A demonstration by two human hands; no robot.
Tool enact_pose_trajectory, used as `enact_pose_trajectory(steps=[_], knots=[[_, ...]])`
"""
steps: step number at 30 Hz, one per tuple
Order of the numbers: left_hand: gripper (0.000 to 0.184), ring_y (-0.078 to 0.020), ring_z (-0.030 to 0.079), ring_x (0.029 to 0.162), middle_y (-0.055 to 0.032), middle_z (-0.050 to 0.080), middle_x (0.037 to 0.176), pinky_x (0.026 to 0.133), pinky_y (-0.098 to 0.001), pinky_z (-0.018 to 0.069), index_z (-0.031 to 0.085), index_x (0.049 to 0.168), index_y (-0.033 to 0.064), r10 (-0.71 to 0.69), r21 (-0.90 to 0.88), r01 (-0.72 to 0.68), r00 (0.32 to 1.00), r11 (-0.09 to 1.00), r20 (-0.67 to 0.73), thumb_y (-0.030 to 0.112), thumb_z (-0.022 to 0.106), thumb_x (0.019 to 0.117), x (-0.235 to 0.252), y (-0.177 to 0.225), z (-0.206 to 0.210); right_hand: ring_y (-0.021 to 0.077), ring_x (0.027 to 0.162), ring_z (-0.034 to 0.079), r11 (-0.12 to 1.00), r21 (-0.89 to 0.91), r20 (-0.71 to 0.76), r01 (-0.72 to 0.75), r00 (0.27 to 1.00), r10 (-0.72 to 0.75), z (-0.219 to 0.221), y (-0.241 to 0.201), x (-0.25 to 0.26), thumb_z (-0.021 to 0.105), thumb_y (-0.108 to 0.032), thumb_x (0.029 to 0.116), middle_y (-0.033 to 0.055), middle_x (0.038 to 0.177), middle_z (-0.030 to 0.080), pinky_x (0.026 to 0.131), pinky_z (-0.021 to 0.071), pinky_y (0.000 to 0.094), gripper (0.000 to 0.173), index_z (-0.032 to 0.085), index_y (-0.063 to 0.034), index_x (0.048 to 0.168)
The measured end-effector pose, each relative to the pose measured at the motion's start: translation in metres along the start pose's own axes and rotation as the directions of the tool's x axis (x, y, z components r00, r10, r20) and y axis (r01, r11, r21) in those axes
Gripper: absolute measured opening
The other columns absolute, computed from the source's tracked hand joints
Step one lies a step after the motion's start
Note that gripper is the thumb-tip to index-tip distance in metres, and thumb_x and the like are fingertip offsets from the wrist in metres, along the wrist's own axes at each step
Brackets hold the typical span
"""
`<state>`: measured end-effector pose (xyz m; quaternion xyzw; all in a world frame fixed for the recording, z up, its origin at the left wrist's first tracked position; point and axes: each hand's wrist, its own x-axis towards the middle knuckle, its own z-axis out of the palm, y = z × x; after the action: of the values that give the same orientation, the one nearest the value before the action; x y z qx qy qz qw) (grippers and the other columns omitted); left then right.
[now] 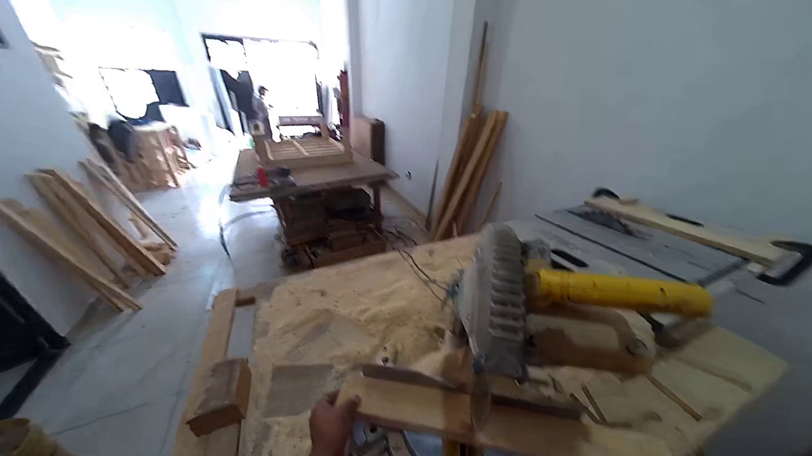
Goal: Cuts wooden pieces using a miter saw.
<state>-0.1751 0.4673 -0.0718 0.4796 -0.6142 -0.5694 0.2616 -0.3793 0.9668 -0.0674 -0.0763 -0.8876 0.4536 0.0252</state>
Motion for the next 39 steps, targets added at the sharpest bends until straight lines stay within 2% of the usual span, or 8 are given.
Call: enact_pose_trajectory(steps=[4, 8, 10, 12, 16, 23, 29, 39], knots=[[0.045, -0.0344, 0.069, 0.101, -0.0233, 0.069, 0.114, 0.090, -0.0537, 0.0572, 0.063, 0.127, -0.0037, -0.065, -0.027, 0.066, 0.997, 0.997, 0.042, 0.015, 0.080, 0.0895, -0.015, 0.009, -0.005, 0.0530, 0.113, 0.062, 0.979, -0.204, -0.017, 0.024, 0.999, -0.028, -0.052, -0.087, -0.043, 0.072, -0.036, 0.0970, 0.0351, 0.125, 0.061, 0.093, 0.0473, 0.0724, 0.074, 0.037, -0.0005, 0.152], [0.046, -0.0309, 0.070, 0.093, -0.0212, 0.070, 0.110, 0.085, -0.0504, 0.0587, 0.061, 0.129, -0.0012, -0.087, -0.128, 0.094, 0.994, 0.987, 0.062, 0.017, 0.079, 0.0906, -0.016, -0.001, -0.004, 0.0306, 0.128, 0.058, 0.775, -0.265, -0.235, 0.574, 0.741, -0.629, -0.116, -0.238, -0.112, 0.063, -0.049, 0.0970, 0.0219, 0.141, 0.058, 0.107, 0.0495, 0.0478, 0.073, 0.045, -0.0020, 0.150], [0.048, -0.0307, 0.072, 0.093, -0.0203, 0.071, 0.110, 0.084, -0.0506, 0.0603, 0.062, 0.130, 0.0004, -0.076, -0.174, 0.087, 0.995, 0.981, 0.072, 0.019, 0.080, 0.0898, -0.013, -0.006, -0.004, 0.0375, 0.136, 0.051, 0.538, -0.395, -0.124, 0.745, 0.537, -0.835, -0.124, -0.307, -0.124, 0.063, -0.061, 0.0924, 0.0281, 0.144, 0.053, 0.113, 0.0418, 0.0527, 0.084, 0.047, 0.0015, 0.147], [0.051, -0.0302, 0.072, 0.095, -0.0194, 0.072, 0.112, 0.085, -0.0505, 0.0608, 0.060, 0.133, 0.0014, -0.063, -0.192, 0.078, 0.994, 0.978, 0.085, 0.019, 0.080, 0.0893, -0.011, -0.009, -0.004, 0.0500, 0.121, 0.056, 0.411, -0.549, 0.130, 0.728, 0.560, -0.818, -0.110, -0.362, -0.119, 0.068, -0.062, 0.0872, 0.0313, 0.126, 0.060, 0.097, 0.0431, 0.0698, 0.080, 0.056, 0.0019, 0.133], [0.046, -0.0260, 0.071, 0.091, -0.0164, 0.073, 0.106, 0.084, -0.0470, 0.0594, 0.065, 0.126, 0.0007, -0.039, -0.188, 0.049, 0.998, 0.981, 0.056, 0.018, 0.083, 0.0868, -0.010, -0.007, -0.005, 0.0487, 0.089, 0.064, 0.201, -0.670, 0.440, 0.715, 0.600, -0.668, -0.083, -0.409, -0.093, 0.062, -0.065, 0.0893, 0.0245, 0.091, 0.064, 0.069, 0.0452, 0.0713, 0.063, 0.061, -0.0023, 0.097], [0.044, -0.0252, 0.071, 0.094, -0.0153, 0.073, 0.111, 0.085, -0.0466, 0.0590, 0.068, 0.124, 0.0014, -0.089, -0.256, 0.083, 0.996, 0.963, -0.011, 0.012, 0.084, 0.0839, -0.004, -0.001, -0.013, 0.0278, 0.063, 0.061, 0.184, -0.667, 0.671, 0.722, 0.690, -0.271, -0.071, -0.393, -0.134, 0.074, -0.065, 0.0817, 0.0060, 0.066, 0.058, 0.053, 0.0484, 0.0548, 0.050, 0.064, -0.0163, 0.082], [0.045, -0.0238, 0.071, 0.095, -0.0150, 0.073, 0.110, 0.086, -0.0452, 0.0596, 0.067, 0.123, 0.0005, -0.095, -0.260, 0.091, 0.995, 0.961, -0.003, 0.011, 0.084, 0.0825, -0.003, -0.002, -0.015, 0.0323, 0.064, 0.064, 0.142, -0.718, 0.533, 0.681, 0.670, -0.516, -0.053, -0.313, -0.173, 0.074, -0.039, 0.0805, 0.0074, 0.070, 0.061, 0.049, 0.0451, 0.0538, 0.025, 0.062, -0.0171, 0.086], [0.043, -0.0214, 0.073, 0.091, -0.0136, 0.074, 0.104, 0.086, -0.0423, 0.0611, 0.068, 0.121, 0.0013, -0.115, -0.281, 0.103, 0.993, 0.954, -0.026, 0.010, 0.084, 0.0822, -0.008, 0.001, -0.006, 0.0385, 0.063, 0.064, 0.123, -0.670, 0.408, 0.732, 0.502, -0.763, -0.035, -0.259, -0.184, 0.058, -0.041, 0.0869, 0.0149, 0.070, 0.061, 0.047, 0.0444, 0.0549, 0.037, 0.062, -0.0048, 0.083]])
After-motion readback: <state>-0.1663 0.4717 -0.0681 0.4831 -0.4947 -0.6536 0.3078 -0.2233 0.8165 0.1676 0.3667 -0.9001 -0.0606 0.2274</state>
